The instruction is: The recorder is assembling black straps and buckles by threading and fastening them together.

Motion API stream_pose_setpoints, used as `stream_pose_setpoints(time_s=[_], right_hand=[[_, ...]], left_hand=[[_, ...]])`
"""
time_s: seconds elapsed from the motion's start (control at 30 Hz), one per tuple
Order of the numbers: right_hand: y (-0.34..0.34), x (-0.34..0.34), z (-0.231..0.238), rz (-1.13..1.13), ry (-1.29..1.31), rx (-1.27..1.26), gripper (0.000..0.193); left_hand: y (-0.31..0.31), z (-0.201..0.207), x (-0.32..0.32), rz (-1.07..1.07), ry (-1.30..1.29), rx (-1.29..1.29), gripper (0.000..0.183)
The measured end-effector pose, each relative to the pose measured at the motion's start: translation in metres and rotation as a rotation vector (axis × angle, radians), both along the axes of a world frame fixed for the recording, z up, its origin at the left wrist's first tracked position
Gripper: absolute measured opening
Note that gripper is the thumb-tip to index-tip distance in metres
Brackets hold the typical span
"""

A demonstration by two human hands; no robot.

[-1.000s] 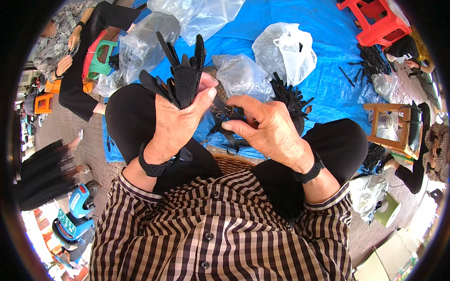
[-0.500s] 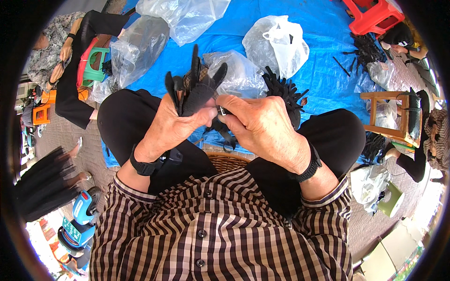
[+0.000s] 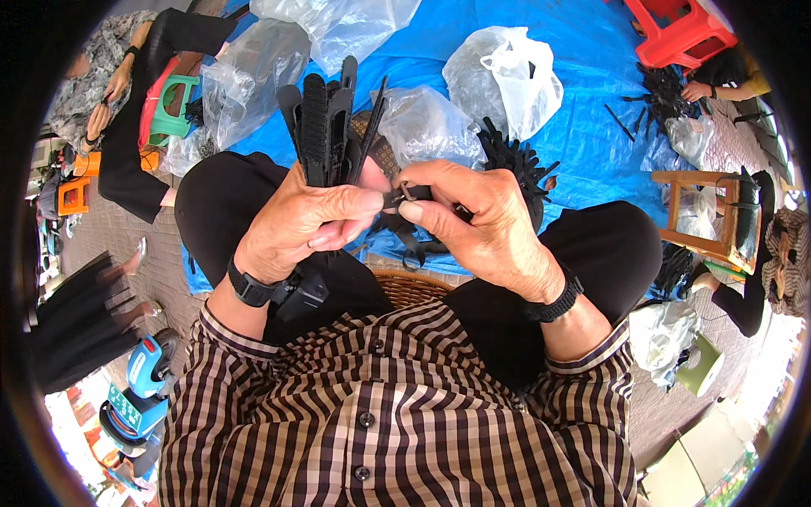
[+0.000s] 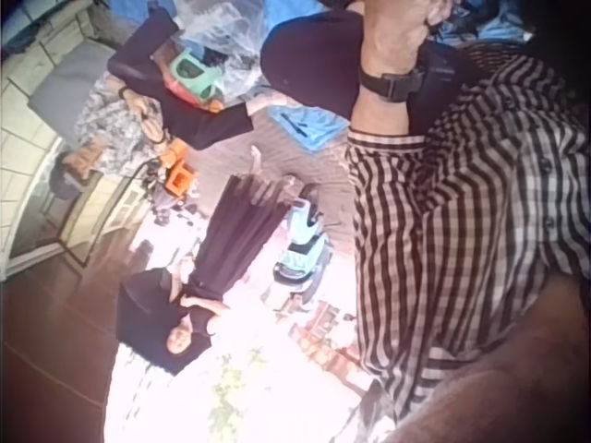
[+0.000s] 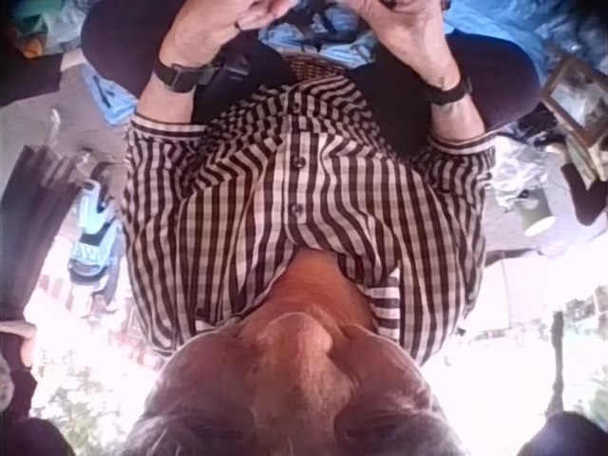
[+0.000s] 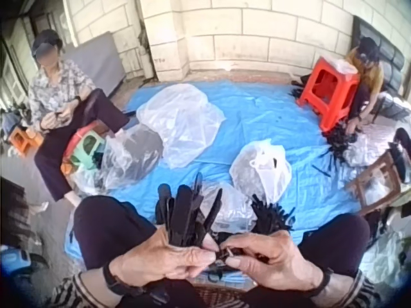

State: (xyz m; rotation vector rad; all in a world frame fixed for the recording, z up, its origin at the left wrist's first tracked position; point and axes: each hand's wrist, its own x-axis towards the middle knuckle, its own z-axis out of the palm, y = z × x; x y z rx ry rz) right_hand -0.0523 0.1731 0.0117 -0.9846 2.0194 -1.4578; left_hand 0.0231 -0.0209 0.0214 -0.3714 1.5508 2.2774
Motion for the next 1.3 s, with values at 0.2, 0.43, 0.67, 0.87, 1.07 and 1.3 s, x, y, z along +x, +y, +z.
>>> stream_pose_setpoints(time_s=[0.2,0.43,0.67,0.87,1.07,1.3], right_hand=[[0.000,0.002,-0.010,-0.028,-0.135,-0.069,0.023],[-0.003,0.006,-0.010,-0.030,0.115,-0.157,0.025],[-0.005,0.007,-0.016,-0.055,0.156,-0.269,0.023],[-0.002,0.006,-0.013,-0.072,0.056,-0.294,0.024],[0.002,0.004,-0.014,-0.100,0.042,-0.321,0.023],[0.007,-0.002,-0.008,-0.096,0.349,-0.306,0.023]], left_hand=[[-0.002,0.000,0.001,0.018,-0.016,0.101,0.018],[0.001,0.008,0.004,0.000,0.063,0.037,0.017],[0.005,0.012,0.003,0.045,0.086,-0.043,0.019],[0.010,0.021,0.004,0.109,0.084,-0.084,0.021],[0.017,0.020,0.003,0.138,0.128,-0.133,0.021],[0.027,0.023,0.003,0.100,0.198,-0.312,0.012]])
